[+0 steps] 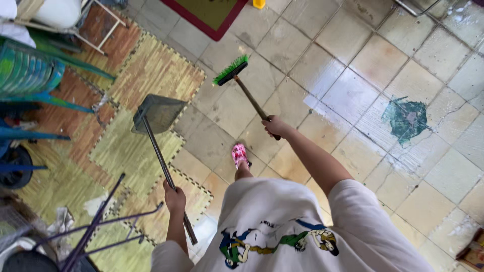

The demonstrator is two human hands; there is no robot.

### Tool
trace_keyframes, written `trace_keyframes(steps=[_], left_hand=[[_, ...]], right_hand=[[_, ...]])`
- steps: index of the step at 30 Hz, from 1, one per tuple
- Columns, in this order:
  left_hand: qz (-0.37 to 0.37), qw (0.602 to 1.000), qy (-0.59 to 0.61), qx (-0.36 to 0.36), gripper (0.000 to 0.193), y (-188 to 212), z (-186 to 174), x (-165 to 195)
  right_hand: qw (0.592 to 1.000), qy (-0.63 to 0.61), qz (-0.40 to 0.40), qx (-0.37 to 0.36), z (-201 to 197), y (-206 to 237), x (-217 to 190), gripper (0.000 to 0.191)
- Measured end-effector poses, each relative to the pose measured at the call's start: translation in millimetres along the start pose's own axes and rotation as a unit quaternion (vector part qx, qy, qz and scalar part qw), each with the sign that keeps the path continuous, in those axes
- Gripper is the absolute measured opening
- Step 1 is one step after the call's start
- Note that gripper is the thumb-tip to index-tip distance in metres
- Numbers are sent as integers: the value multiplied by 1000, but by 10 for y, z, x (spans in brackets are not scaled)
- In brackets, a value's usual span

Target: The person sweeps the tiled floor with a push broom, holding a metal dustpan in the other hand, and rinses the dustpan under a tap. They sweep debris across the floor, move a stool and yellow plastic chairs aside, and finish by setting the broom near a workbench.

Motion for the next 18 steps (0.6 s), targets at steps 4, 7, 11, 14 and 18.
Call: trace_keyframes(steps=[4,7,11,14,18], left_hand=[[58,998,-28,3,67,-687,32,201],[14,999,-31,-34,67,-1014,115,144],[-83,992,-48,-85,68,-1341,256,50],[-135,984,-33,-109,71,-1538,330,-7],[21,991,-50,-121,66,-1758,426,37]], right_hand=[[999,-26,-22,12,153,-959,-977,29],[994,101,15,29,148,-1658,-1225,38],[936,325,66,118,27,-2203,-910,39],[923,342,131,118,-181,-2135,118,46],[905,318,245,137,-499,-975,1842,59]])
Point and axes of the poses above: each hand's wrist, its own y-axis away from the middle knuckle, its own z-axis out of the palm, x = y × z, the point moved 3 cm from there along -y, towards the middle knuckle, and after that the axes turned 15 degrees about y, right-handed, at the moved point
